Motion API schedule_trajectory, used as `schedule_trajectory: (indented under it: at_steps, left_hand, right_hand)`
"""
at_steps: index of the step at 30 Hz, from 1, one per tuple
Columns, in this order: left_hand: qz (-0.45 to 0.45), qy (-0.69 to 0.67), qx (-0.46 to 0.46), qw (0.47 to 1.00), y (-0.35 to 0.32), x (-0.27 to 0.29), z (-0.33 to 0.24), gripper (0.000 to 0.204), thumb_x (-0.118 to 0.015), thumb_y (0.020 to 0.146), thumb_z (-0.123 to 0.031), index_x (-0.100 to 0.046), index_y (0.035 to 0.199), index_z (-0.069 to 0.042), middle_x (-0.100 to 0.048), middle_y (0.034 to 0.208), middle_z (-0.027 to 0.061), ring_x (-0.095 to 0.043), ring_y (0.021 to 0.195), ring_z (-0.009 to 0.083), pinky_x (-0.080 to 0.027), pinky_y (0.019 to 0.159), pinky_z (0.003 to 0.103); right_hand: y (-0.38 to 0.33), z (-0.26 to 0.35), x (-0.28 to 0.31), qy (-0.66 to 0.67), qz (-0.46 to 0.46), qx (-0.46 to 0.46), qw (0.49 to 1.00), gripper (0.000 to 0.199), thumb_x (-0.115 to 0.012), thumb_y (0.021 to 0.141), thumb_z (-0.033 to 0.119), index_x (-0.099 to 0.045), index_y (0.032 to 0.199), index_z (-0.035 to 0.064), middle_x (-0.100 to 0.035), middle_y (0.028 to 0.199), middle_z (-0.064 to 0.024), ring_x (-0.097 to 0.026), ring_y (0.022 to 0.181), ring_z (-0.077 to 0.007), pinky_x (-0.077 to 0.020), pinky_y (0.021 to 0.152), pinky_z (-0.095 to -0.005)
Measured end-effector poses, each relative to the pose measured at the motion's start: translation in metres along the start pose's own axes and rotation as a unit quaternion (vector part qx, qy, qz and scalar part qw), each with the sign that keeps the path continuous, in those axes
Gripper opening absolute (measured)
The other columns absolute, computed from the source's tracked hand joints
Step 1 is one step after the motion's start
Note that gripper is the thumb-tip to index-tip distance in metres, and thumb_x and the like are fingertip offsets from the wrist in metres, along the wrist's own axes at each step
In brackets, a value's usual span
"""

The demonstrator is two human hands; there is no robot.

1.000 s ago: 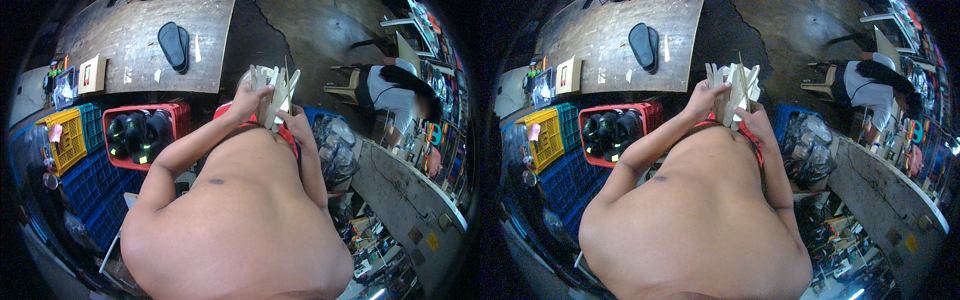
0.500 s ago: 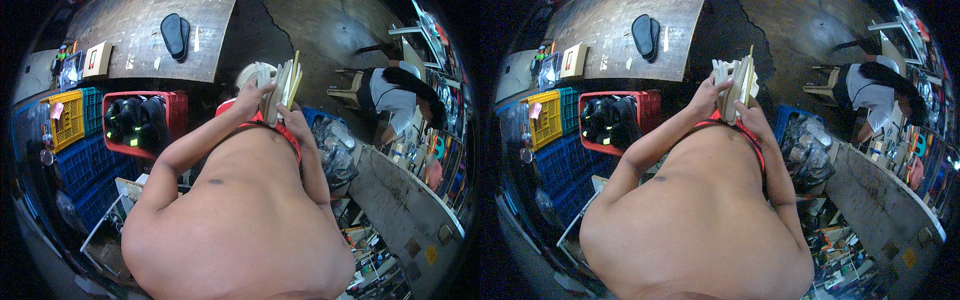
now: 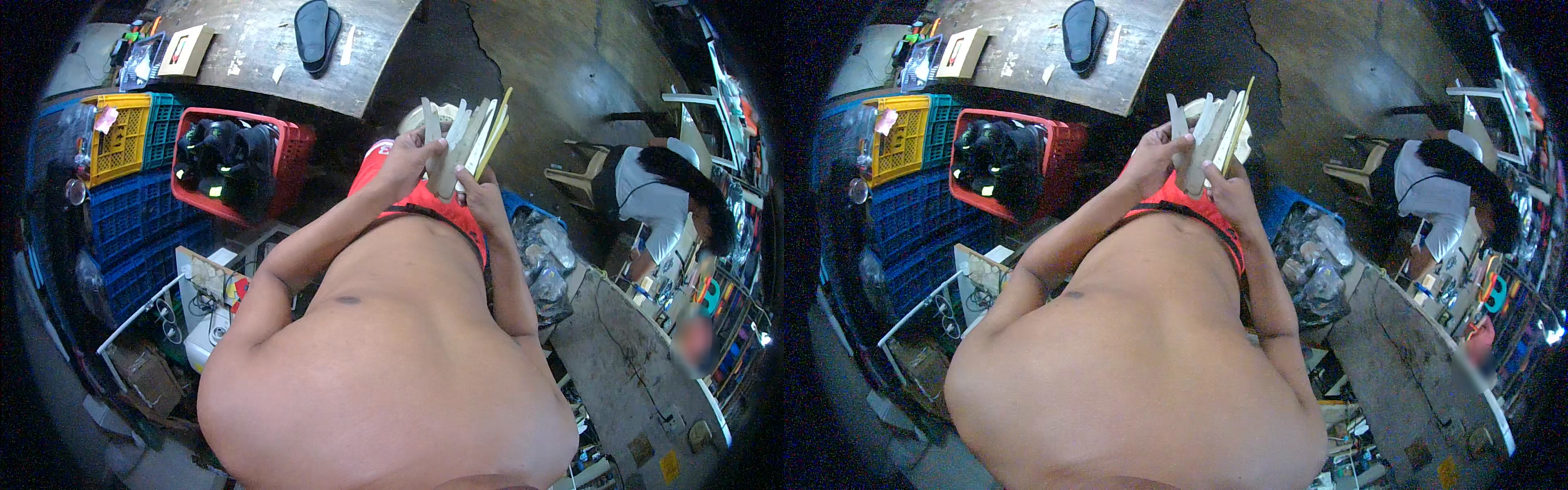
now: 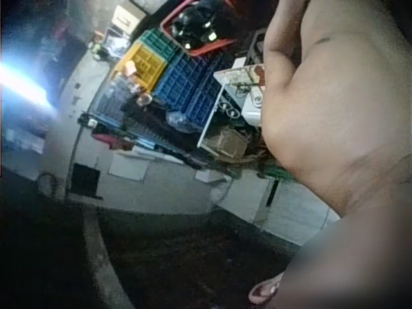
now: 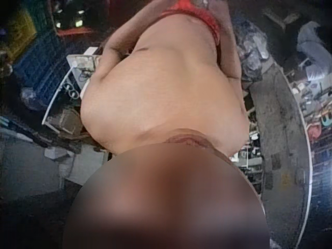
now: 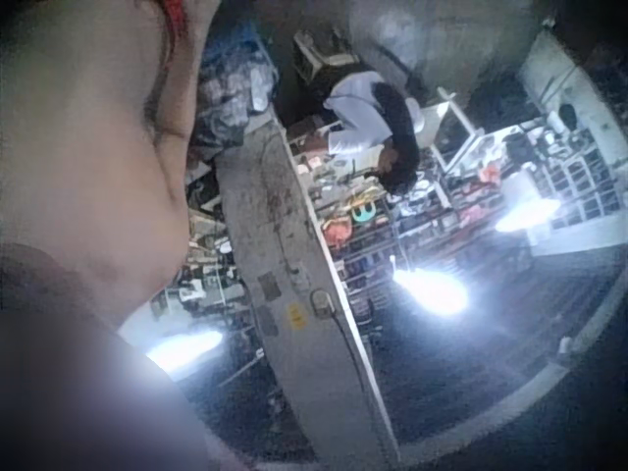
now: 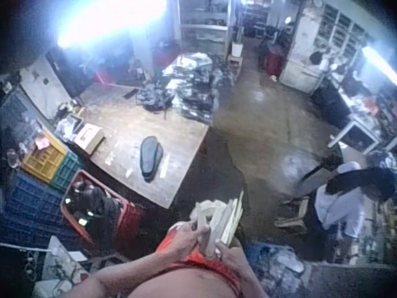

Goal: The person gathers foam insoles and rubber soles from a cluttered workshop. They sit at a table and use a small stick to apply adhesive to the insoles, then press them onto the rubber soles to assemble slippers.

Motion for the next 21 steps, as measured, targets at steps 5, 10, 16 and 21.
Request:
schedule_trajectory:
  at_steps: [5, 10, 16, 21]
  left_hand:
    - [0.070, -0.016, 0.069, 0.995, 0.011, -0.003, -0.010, 0.051, -0.064, 0.102, -0.023, -0.049, 0.144, -0.002, -0.063, 0.132, 0.0109, -0.061, 0.120, 0.0188, -0.050, 0.103, 0.037]
    - [0.116, 0.059, 0.006, 0.991, 0.032, 0.009, -0.049, 0.053, -0.074, 0.095, -0.033, -0.055, 0.135, -0.003, -0.065, 0.117, 0.0062, -0.060, 0.108, 0.0140, -0.048, 0.099, 0.034]
    - [0.214, 0.064, 0.048, 0.974, 0.066, 0.032, -0.102, 0.060, -0.081, 0.087, -0.022, -0.053, 0.137, -0.003, -0.067, 0.120, 0.0086, -0.065, 0.110, 0.0194, -0.051, 0.101, 0.038]
    - [0.318, 0.081, 0.063, 0.942, 0.081, 0.030, -0.136, 0.052, -0.079, 0.088, -0.019, -0.053, 0.131, -0.003, -0.068, 0.102, 0.0088, -0.067, 0.093, 0.0190, -0.055, 0.088, 0.037]
  right_hand:
    - [0.012, 0.012, -0.013, -0.056, 0.077, -0.008, 0.995, 0.042, -0.063, 0.099, 0.018, -0.057, 0.136, 0.0006, -0.071, 0.112, -0.0082, -0.065, 0.095, -0.0134, -0.0533, 0.082, -0.0302]
    - [0.037, 0.032, -0.034, -0.009, 0.164, -0.084, 0.983, 0.043, -0.065, 0.098, 0.015, -0.058, 0.137, -0.0002, -0.070, 0.118, -0.0074, -0.065, 0.101, -0.0158, -0.0521, 0.086, -0.0309]
    - [0.062, 0.077, -0.067, 0.163, 0.209, -0.064, 0.962, 0.041, -0.070, 0.091, 0.011, -0.059, 0.129, 0.0038, -0.067, 0.106, -0.0047, -0.068, 0.087, -0.0148, -0.0572, 0.071, -0.0301]
    - [0.067, 0.086, -0.107, 0.261, 0.208, -0.103, 0.937, 0.053, -0.071, 0.090, 0.013, -0.051, 0.139, 0.0026, -0.065, 0.121, -0.0092, -0.068, 0.108, -0.0218, -0.0581, 0.093, -0.0405]
Point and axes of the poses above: each hand's wrist, its own y-axis towards the middle knuckle, its own x-axis out of the back of the hand, z = x × y, the point moved 5 cm from there along y, towards the middle knuckle
